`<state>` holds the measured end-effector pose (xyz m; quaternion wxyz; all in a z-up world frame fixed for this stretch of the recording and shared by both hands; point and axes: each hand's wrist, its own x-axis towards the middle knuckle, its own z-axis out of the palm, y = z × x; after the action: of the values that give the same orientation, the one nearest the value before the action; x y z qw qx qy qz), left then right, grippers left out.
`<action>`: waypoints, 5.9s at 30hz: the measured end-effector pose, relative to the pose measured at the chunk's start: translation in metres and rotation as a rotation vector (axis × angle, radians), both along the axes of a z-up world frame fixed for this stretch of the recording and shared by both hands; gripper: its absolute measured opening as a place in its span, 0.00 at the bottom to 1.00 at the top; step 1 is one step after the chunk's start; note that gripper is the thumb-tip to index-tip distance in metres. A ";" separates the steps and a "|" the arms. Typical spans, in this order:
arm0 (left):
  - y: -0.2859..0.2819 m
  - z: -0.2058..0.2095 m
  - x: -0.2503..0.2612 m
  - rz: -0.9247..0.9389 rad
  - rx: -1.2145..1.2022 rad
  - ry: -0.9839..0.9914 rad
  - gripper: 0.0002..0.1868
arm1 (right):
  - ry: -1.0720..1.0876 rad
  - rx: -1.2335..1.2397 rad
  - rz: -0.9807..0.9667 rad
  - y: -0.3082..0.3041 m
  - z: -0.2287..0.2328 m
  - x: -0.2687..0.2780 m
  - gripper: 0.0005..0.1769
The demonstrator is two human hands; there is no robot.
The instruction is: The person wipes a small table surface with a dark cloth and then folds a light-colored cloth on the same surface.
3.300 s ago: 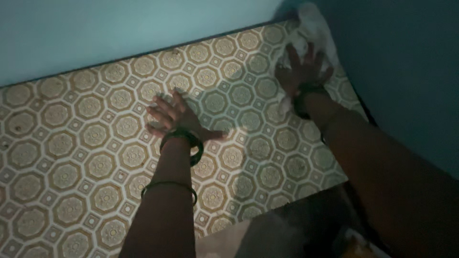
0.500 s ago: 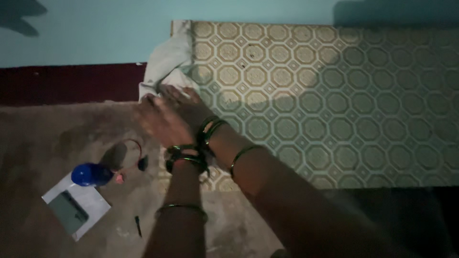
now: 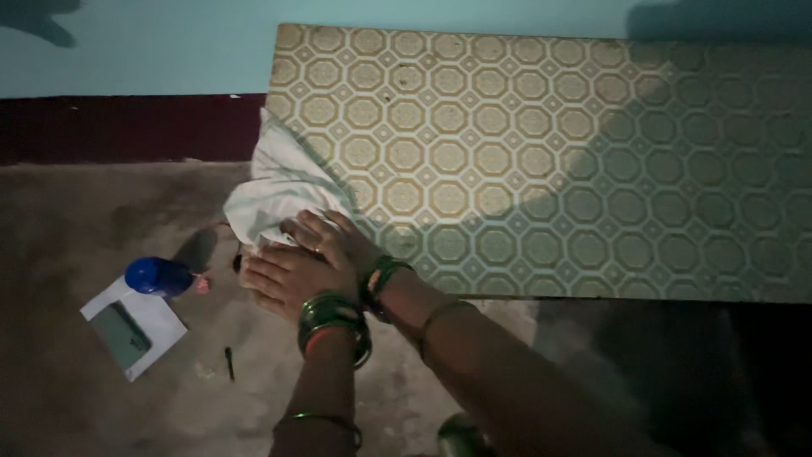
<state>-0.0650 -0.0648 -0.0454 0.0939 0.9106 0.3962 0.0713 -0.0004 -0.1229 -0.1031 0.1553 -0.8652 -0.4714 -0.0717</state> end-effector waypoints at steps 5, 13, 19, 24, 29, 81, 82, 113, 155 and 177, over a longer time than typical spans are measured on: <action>-0.074 0.002 -0.021 -0.075 -0.035 -0.015 0.56 | -0.080 -0.017 -0.027 -0.078 -0.008 -0.021 0.33; -0.219 0.014 -0.041 -0.162 -0.057 0.128 0.57 | 0.002 -0.049 -0.104 -0.234 0.002 -0.052 0.33; -0.320 0.018 -0.048 -0.294 -0.115 0.143 0.58 | -0.049 -0.055 -0.225 -0.346 -0.006 -0.066 0.31; -0.392 0.023 -0.045 -0.417 -0.164 0.223 0.56 | 0.025 0.014 -0.255 -0.434 -0.005 -0.078 0.34; -0.454 0.033 -0.031 -0.542 -0.260 0.183 0.57 | 0.029 -0.065 -0.359 -0.507 -0.017 -0.070 0.36; -0.364 0.101 0.115 -0.954 -0.122 0.878 0.89 | 0.285 -0.204 -1.455 -0.552 0.056 0.095 0.43; -0.364 0.099 0.116 -0.956 -0.129 0.886 0.90 | 0.293 -0.273 -1.425 -0.531 0.051 0.105 0.44; -0.363 0.062 0.121 -0.918 -0.146 1.022 0.94 | 0.218 -0.217 -0.962 -0.554 0.098 0.204 0.36; -0.306 0.060 0.090 -1.351 -0.015 0.507 0.59 | 0.402 -0.150 -1.408 -0.384 0.078 -0.043 0.42; 0.029 0.009 0.074 -0.941 0.142 0.114 0.46 | 0.391 -0.147 -0.809 -0.062 0.089 0.053 0.41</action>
<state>0.0089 -0.0359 -0.0359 0.0314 0.9977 -0.0602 -0.0021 0.0524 -0.1851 -0.0140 0.1389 -0.9858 -0.0610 0.0720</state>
